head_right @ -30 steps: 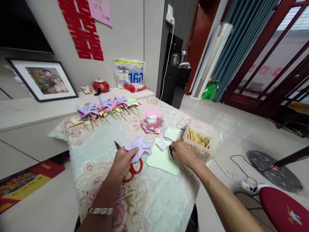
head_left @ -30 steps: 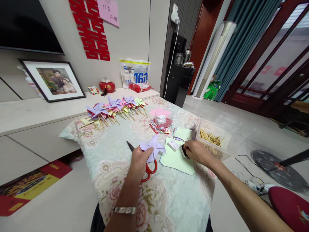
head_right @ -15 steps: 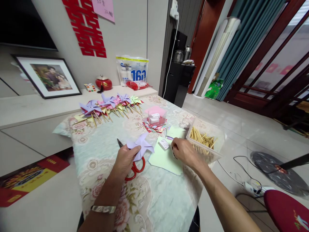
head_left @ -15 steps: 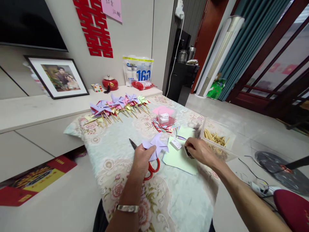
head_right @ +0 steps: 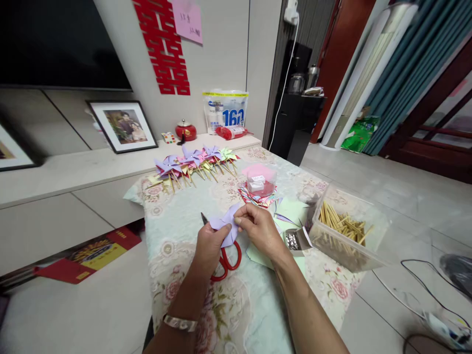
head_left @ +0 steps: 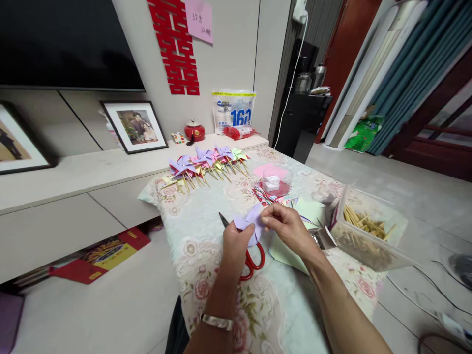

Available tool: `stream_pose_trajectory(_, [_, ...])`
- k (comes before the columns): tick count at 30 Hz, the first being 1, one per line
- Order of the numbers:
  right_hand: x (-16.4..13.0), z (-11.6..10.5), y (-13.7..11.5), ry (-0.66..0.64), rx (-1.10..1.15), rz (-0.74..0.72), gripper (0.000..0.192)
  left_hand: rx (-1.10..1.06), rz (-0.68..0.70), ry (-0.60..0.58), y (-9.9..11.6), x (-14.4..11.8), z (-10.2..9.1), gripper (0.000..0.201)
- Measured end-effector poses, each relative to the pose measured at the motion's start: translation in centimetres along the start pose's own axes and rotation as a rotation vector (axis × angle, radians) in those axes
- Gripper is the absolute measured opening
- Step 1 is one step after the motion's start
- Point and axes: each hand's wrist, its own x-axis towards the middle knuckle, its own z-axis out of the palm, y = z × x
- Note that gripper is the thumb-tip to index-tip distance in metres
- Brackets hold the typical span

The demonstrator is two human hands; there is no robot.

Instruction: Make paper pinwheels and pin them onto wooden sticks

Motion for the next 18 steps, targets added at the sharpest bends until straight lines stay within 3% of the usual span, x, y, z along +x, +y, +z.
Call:
stream_pose_trajectory(11, [-1.2, 0.2, 2.8, 0.130, -0.194, -0.127, 0.007, 0.022, 0.017, 0.064, 0.3, -0.3, 0.5, 0.024])
stream_pose_trajectory(18, [-1.0, 0.5, 3.3, 0.131, -0.342, -0.287, 0.013, 0.055, 0.031, 0.071, 0.7, -0.9, 1.0, 0.022])
